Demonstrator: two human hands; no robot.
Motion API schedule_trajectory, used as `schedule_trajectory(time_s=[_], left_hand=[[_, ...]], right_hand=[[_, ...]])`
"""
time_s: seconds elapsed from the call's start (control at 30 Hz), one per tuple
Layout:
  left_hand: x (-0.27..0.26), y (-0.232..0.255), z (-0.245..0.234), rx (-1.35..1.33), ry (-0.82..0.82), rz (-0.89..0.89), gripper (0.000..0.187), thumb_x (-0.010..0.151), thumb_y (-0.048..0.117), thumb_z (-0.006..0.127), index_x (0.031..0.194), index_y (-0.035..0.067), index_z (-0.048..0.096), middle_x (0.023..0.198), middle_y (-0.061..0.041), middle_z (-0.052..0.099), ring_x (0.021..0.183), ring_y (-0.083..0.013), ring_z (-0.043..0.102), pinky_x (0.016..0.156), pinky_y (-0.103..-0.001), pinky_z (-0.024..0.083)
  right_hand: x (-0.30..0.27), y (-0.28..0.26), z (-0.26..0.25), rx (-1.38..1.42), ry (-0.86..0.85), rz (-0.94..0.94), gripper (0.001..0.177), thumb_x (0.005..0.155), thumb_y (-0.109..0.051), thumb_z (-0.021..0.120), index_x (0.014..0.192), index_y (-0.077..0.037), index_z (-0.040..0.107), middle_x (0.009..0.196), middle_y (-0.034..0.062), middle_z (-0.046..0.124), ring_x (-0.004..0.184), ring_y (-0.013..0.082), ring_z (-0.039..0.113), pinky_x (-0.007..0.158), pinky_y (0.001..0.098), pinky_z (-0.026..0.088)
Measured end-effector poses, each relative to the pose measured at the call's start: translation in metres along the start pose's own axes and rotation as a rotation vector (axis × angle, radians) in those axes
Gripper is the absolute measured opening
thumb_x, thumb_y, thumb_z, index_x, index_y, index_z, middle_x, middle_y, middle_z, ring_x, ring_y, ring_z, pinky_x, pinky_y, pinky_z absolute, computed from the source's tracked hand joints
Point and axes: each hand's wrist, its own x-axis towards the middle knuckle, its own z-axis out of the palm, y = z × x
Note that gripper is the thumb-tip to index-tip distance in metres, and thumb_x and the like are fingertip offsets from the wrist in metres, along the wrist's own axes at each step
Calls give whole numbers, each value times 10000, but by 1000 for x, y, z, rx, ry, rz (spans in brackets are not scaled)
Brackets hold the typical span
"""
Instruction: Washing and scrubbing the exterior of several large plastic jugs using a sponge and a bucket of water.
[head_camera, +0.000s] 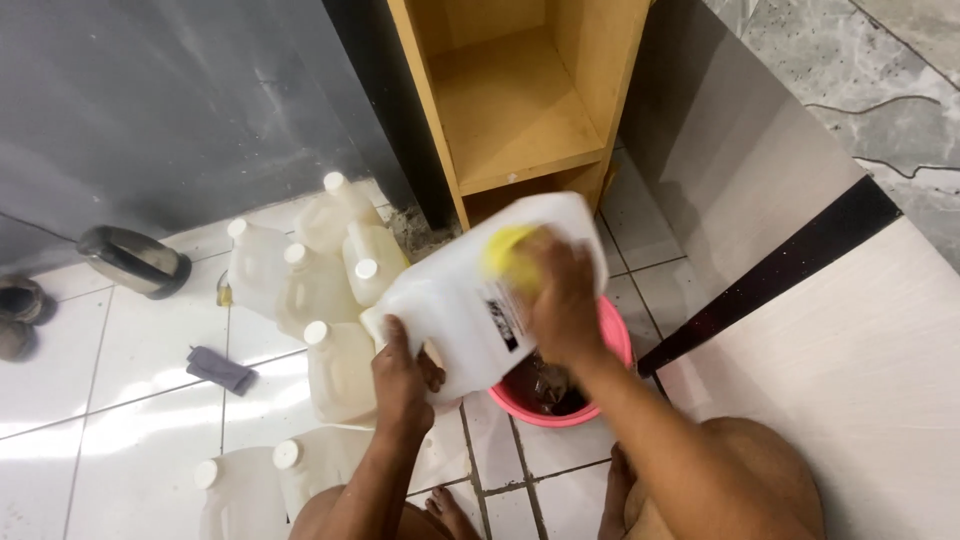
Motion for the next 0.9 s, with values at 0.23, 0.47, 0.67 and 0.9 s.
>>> schedule_trajectory(time_s=[0.23, 0.47, 0.67, 0.9], left_hand=[[-13, 20, 16, -96, 87, -235, 1063, 852, 808, 479, 1137, -214, 531, 519, -64, 344, 371, -200, 422, 425, -369, 487], [-5, 18, 3, -219, 43, -238, 880, 822, 871, 431, 874, -5, 500, 533, -1, 300, 385, -177, 399, 468, -340, 497], [-20, 38, 12, -209, 7, -298, 804, 815, 882, 404, 772, 81, 447, 525, 27, 284, 367, -152, 389, 461, -315, 504], [-23, 52, 16, -111, 45, -347, 837, 787, 885, 432, 829, 49, 460, 538, 7, 297, 373, -169, 395, 465, -326, 503]], right_hand=[[-21, -57, 12, -172, -129, -292, 274, 817, -352, 655, 1073, -253, 659, 1104, 36, 601, 1004, 308, 607, 811, 516, 465], [-12, -2, 27, -220, -32, -19, 209, 898, -305, 623, 1031, -143, 619, 990, 91, 553, 859, 357, 590, 712, 500, 466], [-11, -5, 21, -136, -102, -190, 187, 872, -240, 619, 1049, -199, 662, 1011, 97, 615, 926, 351, 611, 750, 490, 436], [-33, -35, 6, -215, -226, -115, 372, 891, -500, 586, 1194, -288, 621, 1223, 14, 575, 1094, 261, 562, 912, 448, 393]])
